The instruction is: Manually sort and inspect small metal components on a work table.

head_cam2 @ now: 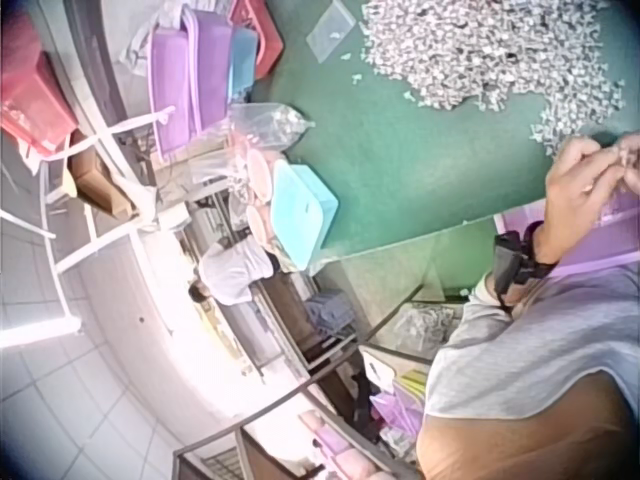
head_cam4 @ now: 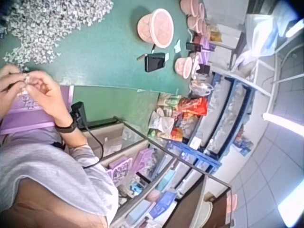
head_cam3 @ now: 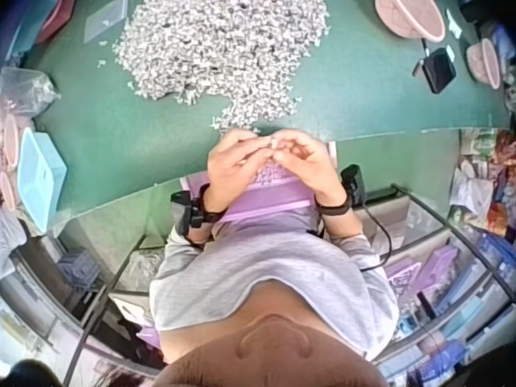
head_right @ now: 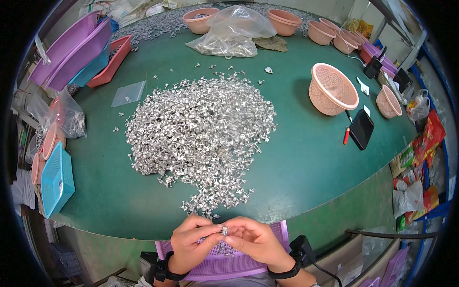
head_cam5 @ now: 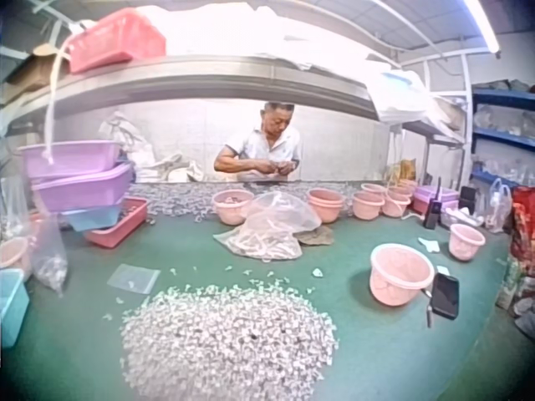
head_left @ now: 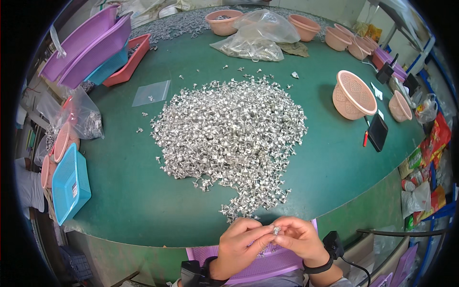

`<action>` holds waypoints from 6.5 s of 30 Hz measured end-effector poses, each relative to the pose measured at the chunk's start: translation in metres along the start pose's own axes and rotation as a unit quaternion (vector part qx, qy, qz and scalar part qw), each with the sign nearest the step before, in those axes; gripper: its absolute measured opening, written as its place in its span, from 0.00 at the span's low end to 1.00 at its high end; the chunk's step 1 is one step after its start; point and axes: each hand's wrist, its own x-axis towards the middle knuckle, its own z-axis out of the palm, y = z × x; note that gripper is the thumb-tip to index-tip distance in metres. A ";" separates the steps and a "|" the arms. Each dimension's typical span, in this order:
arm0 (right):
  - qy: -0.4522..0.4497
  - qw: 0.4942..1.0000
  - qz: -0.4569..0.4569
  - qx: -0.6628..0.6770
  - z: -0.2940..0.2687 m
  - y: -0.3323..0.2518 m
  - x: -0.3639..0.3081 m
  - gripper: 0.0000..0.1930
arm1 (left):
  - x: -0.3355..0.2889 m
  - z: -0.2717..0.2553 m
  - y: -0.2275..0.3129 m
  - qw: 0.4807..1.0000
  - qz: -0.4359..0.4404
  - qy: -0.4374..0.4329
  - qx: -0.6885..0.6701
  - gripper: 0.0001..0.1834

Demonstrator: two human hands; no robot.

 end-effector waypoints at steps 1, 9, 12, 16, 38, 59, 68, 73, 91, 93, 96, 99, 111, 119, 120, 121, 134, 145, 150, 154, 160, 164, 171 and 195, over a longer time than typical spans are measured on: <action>0.009 1.000 0.003 0.000 0.001 0.001 0.000 0.12 | 0.000 0.000 0.000 0.999 0.022 0.014 0.028 0.10; 0.024 0.999 0.026 0.030 -0.002 0.007 0.005 0.12 | 0.000 0.005 -0.005 0.990 0.098 0.054 0.084 0.11; 0.034 0.999 0.027 0.026 -0.001 0.006 0.006 0.09 | 0.002 0.004 -0.003 0.993 0.087 0.041 0.063 0.11; 0.065 0.998 -0.011 0.001 0.000 0.002 0.007 0.07 | 0.003 0.002 -0.001 0.998 -0.006 0.008 -0.061 0.09; 0.059 0.997 0.020 -0.044 0.003 -0.005 0.003 0.05 | 0.001 0.000 -0.013 0.961 -0.147 -0.018 -0.235 0.06; 0.055 0.995 0.074 -0.034 0.001 -0.003 0.003 0.07 | -0.003 -0.001 -0.018 0.936 -0.168 -0.063 -0.303 0.05; 0.225 0.846 -0.071 -0.479 -0.004 -0.015 0.019 0.05 | -0.003 -0.008 -0.019 0.811 -0.259 -0.076 -0.519 0.06; 0.209 0.717 -0.179 -0.640 -0.022 -0.008 0.032 0.08 | 0.001 -0.005 -0.012 0.866 -0.309 -0.055 -0.389 0.06; 0.076 0.919 -0.131 -0.364 -0.003 -0.015 0.008 0.10 | -0.002 -0.001 -0.015 0.895 -0.294 -0.129 -0.308 0.05; 0.074 0.928 -0.127 -0.343 -0.005 -0.013 0.007 0.11 | -0.002 -0.001 -0.013 0.902 -0.273 -0.126 -0.311 0.05; 0.067 0.952 -0.112 -0.277 -0.004 -0.012 0.005 0.12 | 0.000 -0.001 -0.009 0.911 -0.249 -0.119 -0.306 0.04; 0.053 0.972 -0.096 -0.208 -0.004 -0.012 0.004 0.13 | 0.001 -0.002 -0.009 0.921 -0.240 -0.117 -0.284 0.03; 0.028 0.994 -0.056 -0.088 -0.009 -0.007 0.003 0.12 | -0.002 -0.002 -0.011 0.932 -0.204 -0.130 -0.271 0.07; 0.091 0.981 -0.071 -0.153 -0.017 -0.005 0.009 0.09 | -0.001 -0.002 -0.010 0.871 -0.219 -0.095 -0.430 0.06; 0.146 0.940 -0.099 -0.292 -0.020 -0.004 0.013 0.09 | -0.002 -0.004 -0.011 0.847 -0.232 -0.109 -0.465 0.05; 0.198 0.875 -0.125 -0.423 -0.021 -0.004 0.017 0.08 | -0.002 -0.004 -0.012 0.822 -0.244 -0.123 -0.500 0.05; 0.148 0.980 -0.029 -0.129 -0.012 -0.005 0.012 0.08 | -0.003 -0.001 -0.013 0.893 -0.269 -0.095 -0.347 0.06; 0.068 0.998 0.001 -0.017 -0.011 -0.004 0.005 0.08 | -0.002 0.000 -0.008 0.904 -0.266 -0.090 -0.323 0.06; 0.081 0.996 0.014 -0.025 -0.008 -0.004 0.003 0.08 | -0.004 0.000 -0.008 0.911 -0.251 -0.083 -0.318 0.07; 0.094 0.995 0.029 -0.027 -0.006 -0.003 0.003 0.08 | -0.004 -0.002 -0.007 0.903 -0.274 -0.098 -0.315 0.06; 0.089 0.995 0.033 -0.030 -0.006 -0.004 0.003 0.08 | -0.004 -0.003 -0.008 0.919 -0.272 -0.095 -0.268 0.05; 0.078 0.997 0.021 -0.011 -0.006 -0.004 0.003 0.08 | -0.006 0.000 -0.011 0.934 -0.255 -0.087 -0.236 0.05; 0.065 0.997 0.014 -0.033 -0.006 -0.005 0.001 0.07 | -0.002 0.001 -0.009 0.943 -0.216 -0.054 -0.247 0.05; 0.022 0.962 -0.105 -0.253 -0.006 -0.003 0.005 0.09 | 0.000 -0.003 -0.009 0.833 -0.370 -0.124 -0.392 0.10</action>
